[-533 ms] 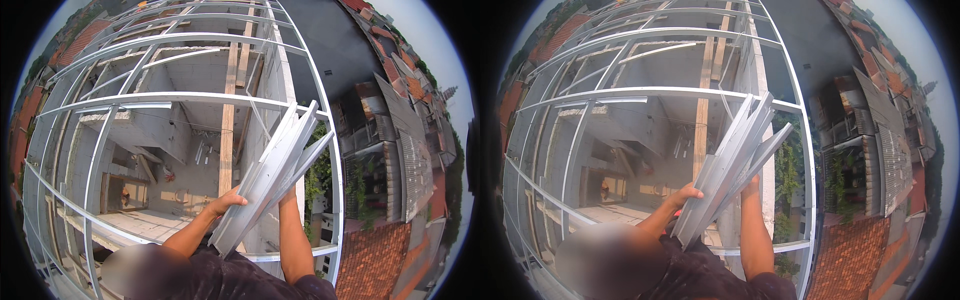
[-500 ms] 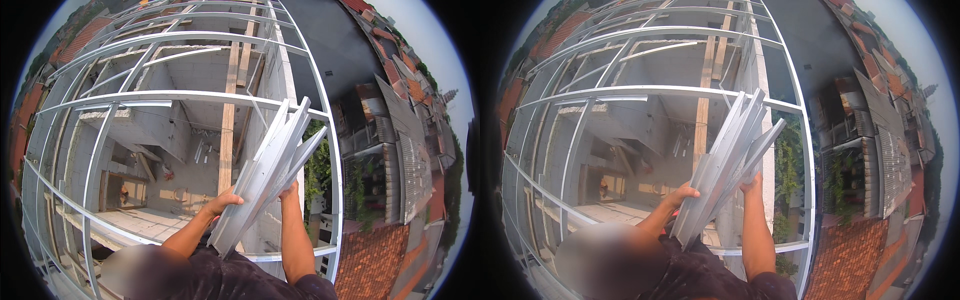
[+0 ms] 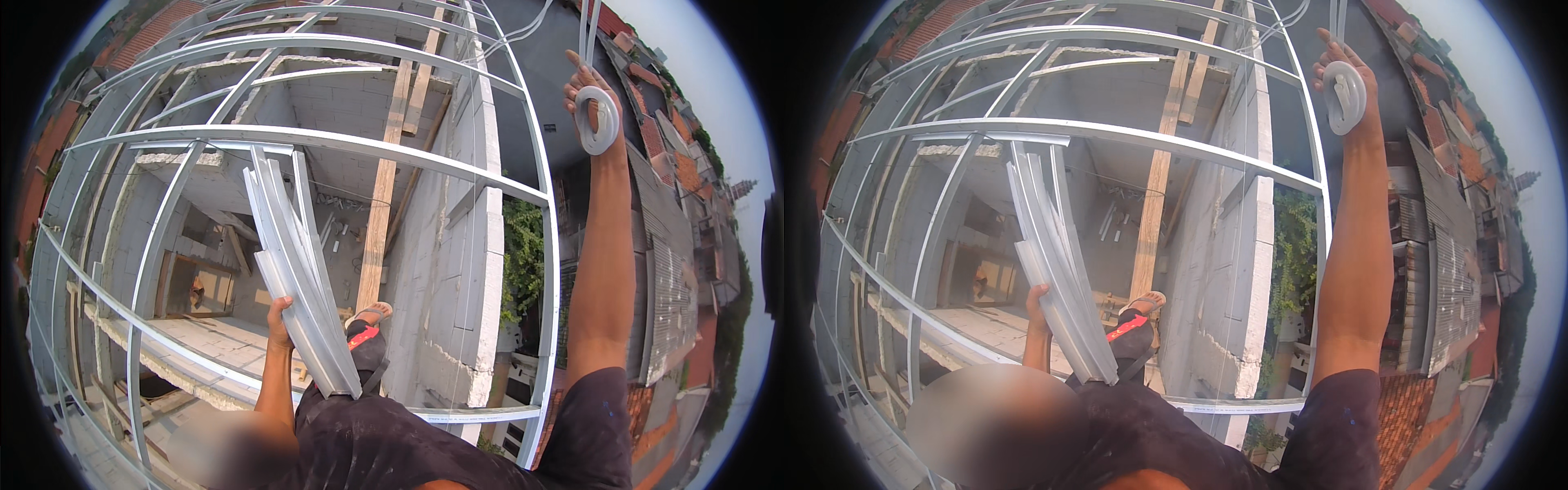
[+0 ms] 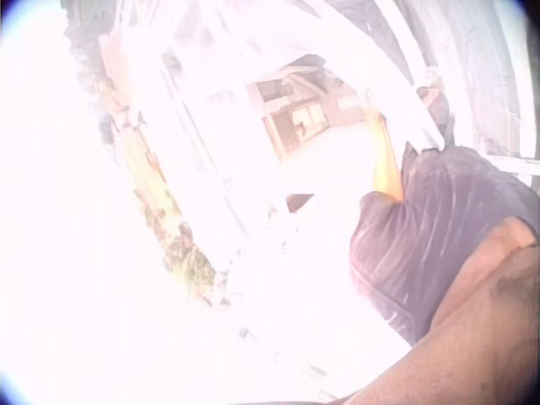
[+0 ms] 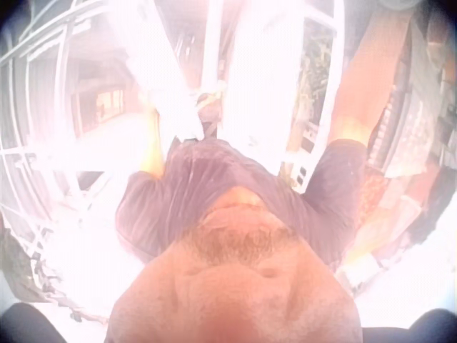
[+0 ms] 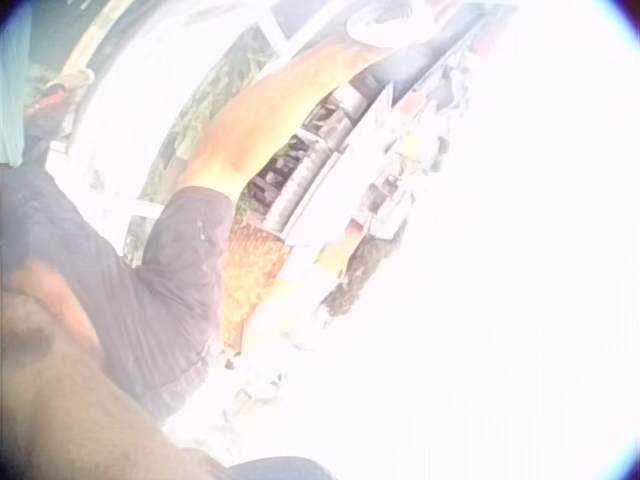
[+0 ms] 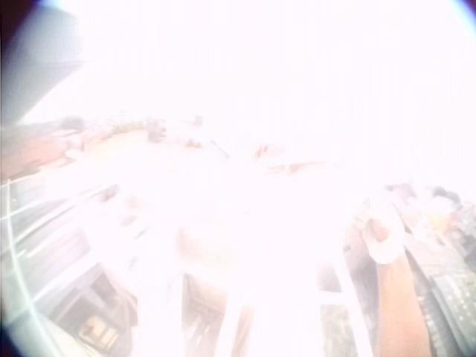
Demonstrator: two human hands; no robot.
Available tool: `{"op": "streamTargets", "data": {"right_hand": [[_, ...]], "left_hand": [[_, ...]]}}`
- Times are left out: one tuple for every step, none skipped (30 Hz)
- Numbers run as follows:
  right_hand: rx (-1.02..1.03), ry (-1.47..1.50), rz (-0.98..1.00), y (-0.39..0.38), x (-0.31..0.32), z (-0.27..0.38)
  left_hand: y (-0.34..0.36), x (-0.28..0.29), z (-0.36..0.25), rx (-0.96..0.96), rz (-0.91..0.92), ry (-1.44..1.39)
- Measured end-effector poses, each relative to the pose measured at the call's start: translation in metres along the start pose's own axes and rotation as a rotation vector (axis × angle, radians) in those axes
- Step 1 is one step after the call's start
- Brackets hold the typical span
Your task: The person carries long white metal bars across a rooftop structure and places them onto a partially assembled frame. They walk along wooden planks and beams, positioning the bars to form the roof skeleton. Another worker is visible in the background assisting with the frame.
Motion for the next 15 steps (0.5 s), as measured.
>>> {"op": "streamTargets", "data": {"right_hand": [[-0.127, -0.173, -0.179, -0.009, 0.019, -0.033], [-0.196, -0.206, -0.214, -0.021, 0.037, -0.060], [-0.279, -0.240, -0.252, -0.042, 0.054, -0.080], [-0.255, -0.297, -0.264, -0.060, 0.049, -0.083], [-0.229, -0.358, -0.287, -0.084, 0.045, -0.080], [-0.234, -0.481, -0.202, -0.103, 0.032, -0.085], [-0.229, -0.599, -0.117, -0.122, 0.011, -0.089], [-0.241, -0.697, -0.002, -0.139, -0.014, -0.100], [-0.281, -0.814, 0.193, -0.166, -0.045, -0.121], [-0.304, -0.953, 0.405, -0.202, -0.071, -0.140], [-0.313, -1.080, 0.591, -0.238, -0.089, -0.156], [-0.326, -1.171, 0.706, -0.270, -0.097, -0.169], [-0.363, -1.228, 0.721, -0.291, -0.094, -0.173], [-0.484, -1.020, 0.498, -0.297, -0.078, -0.166], [-0.587, -0.807, 0.285, -0.303, -0.055, -0.156]], "left_hand": [[0.002, -0.007, -0.010, -0.058, 0.012, -0.011], [-0.001, -0.016, -0.019, -0.103, 0.022, -0.022], [-0.004, -0.020, -0.020, -0.135, 0.023, -0.033], [-0.005, -0.011, -0.019, -0.096, 0.016, -0.048], [-0.004, -0.002, -0.014, -0.076, -0.012, -0.047], [-0.003, 0.008, -0.007, -0.050, -0.039, -0.039], [-0.002, 0.015, -0.003, -0.031, -0.062, -0.028], [-0.003, 0.021, -0.006, -0.069, -0.079, -0.034], [-0.004, 0.018, -0.010, -0.081, -0.069, -0.041], [-0.002, 0.011, -0.010, -0.080, -0.046, -0.049], [0.001, 0.002, -0.009, -0.069, -0.018, -0.053], [0.006, -0.001, -0.004, -0.058, -0.017, -0.049], [0.009, -0.002, 0.000, -0.051, -0.023, -0.040], [0.009, -0.001, 0.002, -0.047, -0.040, -0.031], [0.008, -0.007, 0.004, -0.038, -0.014, -0.033]]}}
Point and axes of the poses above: each hand's wrist, its own y-axis towards the middle knuckle, its own x-axis out of the back of the hand, z = x × y, the point moved 10 cm from there along y, towards the middle knuckle, and after that the axes turned 7 degrees about -y, right-handed, at the moved point
